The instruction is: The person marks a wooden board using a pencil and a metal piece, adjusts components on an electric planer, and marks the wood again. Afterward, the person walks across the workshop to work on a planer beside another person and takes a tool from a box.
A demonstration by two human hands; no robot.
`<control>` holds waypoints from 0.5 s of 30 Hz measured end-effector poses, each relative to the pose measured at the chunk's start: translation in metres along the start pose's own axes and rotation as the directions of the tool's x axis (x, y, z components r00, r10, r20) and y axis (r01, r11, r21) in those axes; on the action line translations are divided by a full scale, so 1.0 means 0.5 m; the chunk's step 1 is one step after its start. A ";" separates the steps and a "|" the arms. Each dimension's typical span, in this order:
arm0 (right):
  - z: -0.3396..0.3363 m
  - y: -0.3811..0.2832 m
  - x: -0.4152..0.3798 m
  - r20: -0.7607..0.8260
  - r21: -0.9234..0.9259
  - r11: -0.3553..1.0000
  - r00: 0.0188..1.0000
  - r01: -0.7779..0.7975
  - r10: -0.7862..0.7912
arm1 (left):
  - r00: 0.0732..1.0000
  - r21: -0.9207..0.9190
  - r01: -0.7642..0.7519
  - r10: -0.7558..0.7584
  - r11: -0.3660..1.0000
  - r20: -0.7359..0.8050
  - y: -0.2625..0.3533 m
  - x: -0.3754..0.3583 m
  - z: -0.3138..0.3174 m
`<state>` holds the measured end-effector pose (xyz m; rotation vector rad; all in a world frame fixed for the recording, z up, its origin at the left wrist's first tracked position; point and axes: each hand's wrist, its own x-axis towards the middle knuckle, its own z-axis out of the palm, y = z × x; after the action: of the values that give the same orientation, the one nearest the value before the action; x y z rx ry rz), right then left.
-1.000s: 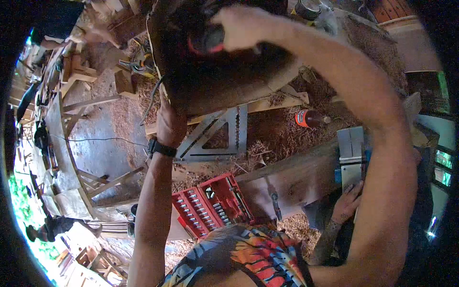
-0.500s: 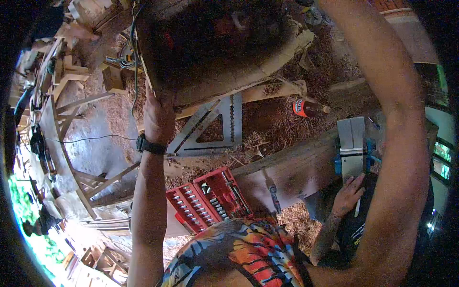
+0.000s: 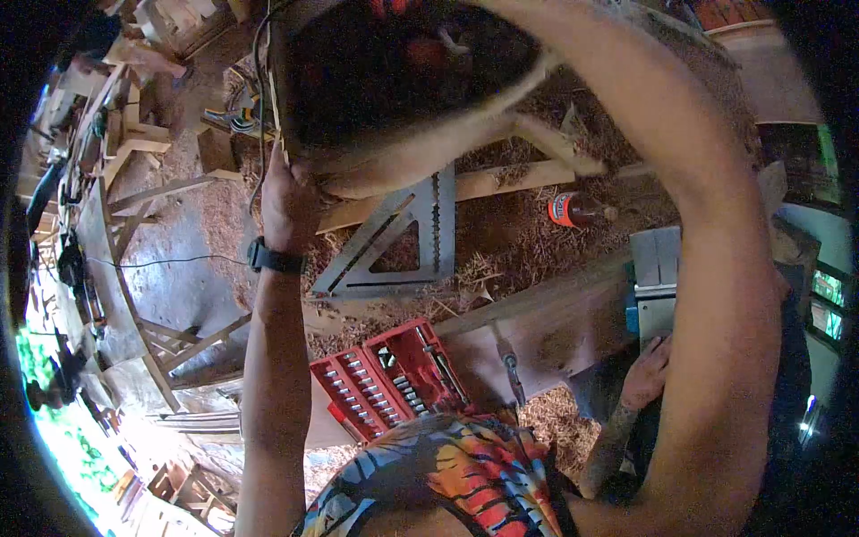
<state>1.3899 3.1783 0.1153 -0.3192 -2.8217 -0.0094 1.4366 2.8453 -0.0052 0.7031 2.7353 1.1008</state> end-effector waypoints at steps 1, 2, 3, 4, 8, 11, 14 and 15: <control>0.016 -0.008 -0.019 -0.104 -0.105 0.994 0.994 0.033 -0.044 | 1.000 0.002 0.001 -0.001 1.000 0.006 0.003 0.008 -0.003; 0.030 -0.022 -0.046 -0.211 -0.225 0.962 0.956 0.154 -0.202 | 1.000 0.005 0.004 -0.004 1.000 0.011 0.007 0.013 -0.004; 0.044 -0.037 -0.073 -0.284 -0.330 0.907 0.889 0.260 -0.358 | 1.000 0.008 0.006 -0.006 1.000 0.014 0.011 0.019 -0.006; 0.059 -0.059 -0.102 -0.317 -0.426 0.836 0.808 0.346 -0.496 | 1.000 0.009 0.009 -0.009 1.000 0.017 0.013 0.021 -0.008; 0.107 -0.141 -0.165 0.414 -0.020 0.805 0.738 0.593 -0.533 | 0.998 0.001 0.055 -0.055 0.998 0.011 0.020 0.008 -0.005; 0.245 -0.109 -0.159 0.500 0.082 0.905 0.768 0.417 -0.400 | 0.996 0.025 0.092 -0.092 0.995 -0.004 0.020 0.013 0.003; 0.272 -0.096 -0.142 0.548 0.094 0.932 0.763 0.351 -0.343 | 0.979 0.001 0.186 -0.186 0.983 0.083 0.052 0.007 -0.022; 0.276 -0.091 -0.140 0.551 0.100 0.935 0.764 0.339 -0.336 | 0.984 -0.014 0.170 -0.169 0.985 0.064 0.044 0.009 -0.016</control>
<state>1.4044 3.1243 -0.0361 0.2461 -3.4290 -0.0017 1.4389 2.8561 0.0156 0.4822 2.6696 1.0485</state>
